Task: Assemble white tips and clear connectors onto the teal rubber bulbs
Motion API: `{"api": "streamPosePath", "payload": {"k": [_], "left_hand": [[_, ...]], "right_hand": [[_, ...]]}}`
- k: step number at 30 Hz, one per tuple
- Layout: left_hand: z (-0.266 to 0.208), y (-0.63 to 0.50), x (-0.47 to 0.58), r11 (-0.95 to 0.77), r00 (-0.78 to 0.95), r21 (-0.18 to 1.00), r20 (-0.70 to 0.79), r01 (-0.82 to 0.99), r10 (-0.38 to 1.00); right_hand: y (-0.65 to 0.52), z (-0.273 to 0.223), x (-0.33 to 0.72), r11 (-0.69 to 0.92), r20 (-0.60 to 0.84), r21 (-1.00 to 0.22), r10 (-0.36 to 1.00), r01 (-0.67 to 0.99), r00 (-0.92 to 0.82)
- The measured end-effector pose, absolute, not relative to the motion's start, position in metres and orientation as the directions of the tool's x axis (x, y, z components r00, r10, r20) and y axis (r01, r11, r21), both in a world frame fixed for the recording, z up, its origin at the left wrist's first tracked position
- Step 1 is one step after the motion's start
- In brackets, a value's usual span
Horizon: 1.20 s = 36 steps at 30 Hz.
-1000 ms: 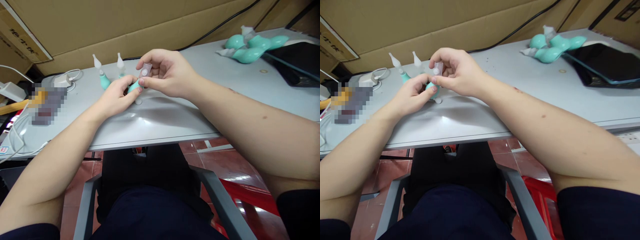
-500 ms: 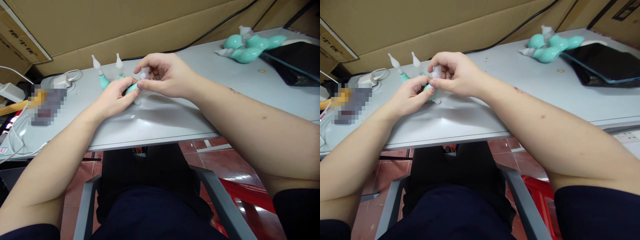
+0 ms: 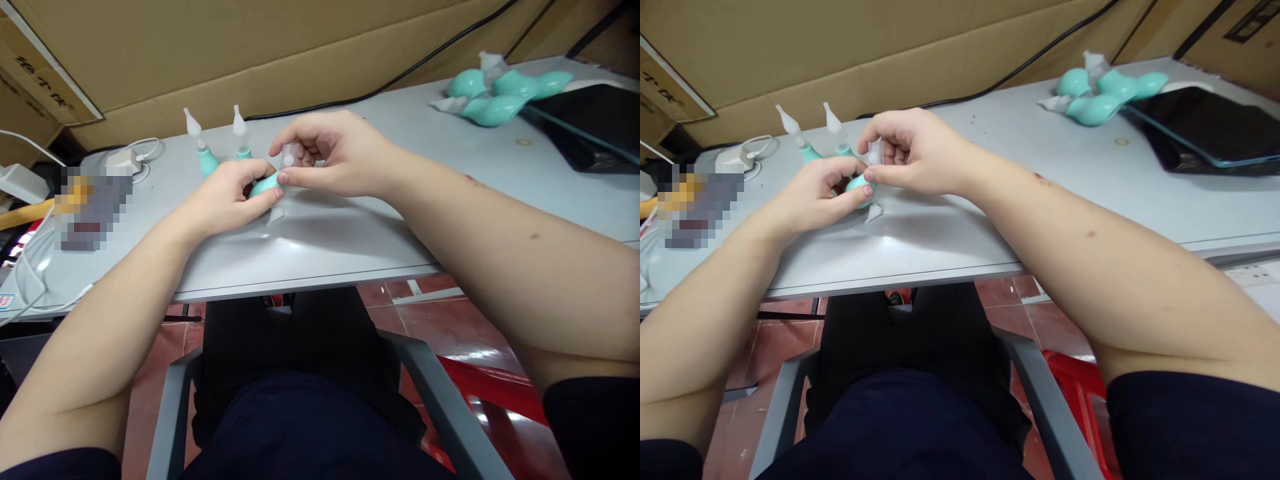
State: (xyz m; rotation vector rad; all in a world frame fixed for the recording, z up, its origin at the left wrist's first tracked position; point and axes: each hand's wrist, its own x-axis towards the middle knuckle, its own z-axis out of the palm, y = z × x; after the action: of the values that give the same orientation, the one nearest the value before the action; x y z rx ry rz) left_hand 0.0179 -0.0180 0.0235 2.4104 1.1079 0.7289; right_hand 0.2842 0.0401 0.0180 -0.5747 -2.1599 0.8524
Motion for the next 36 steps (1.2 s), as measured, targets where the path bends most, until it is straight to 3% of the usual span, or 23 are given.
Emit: {"api": "streamPosePath", "payload": {"k": [36], "left_hand": [[0.0242,-0.0181,0.0125,-0.598,0.591,0.496,0.193,0.63,0.783]], "right_hand": [[0.0397,0.02,0.2947,0.703,0.376,-0.687,0.558,0.181,-0.74]]}}
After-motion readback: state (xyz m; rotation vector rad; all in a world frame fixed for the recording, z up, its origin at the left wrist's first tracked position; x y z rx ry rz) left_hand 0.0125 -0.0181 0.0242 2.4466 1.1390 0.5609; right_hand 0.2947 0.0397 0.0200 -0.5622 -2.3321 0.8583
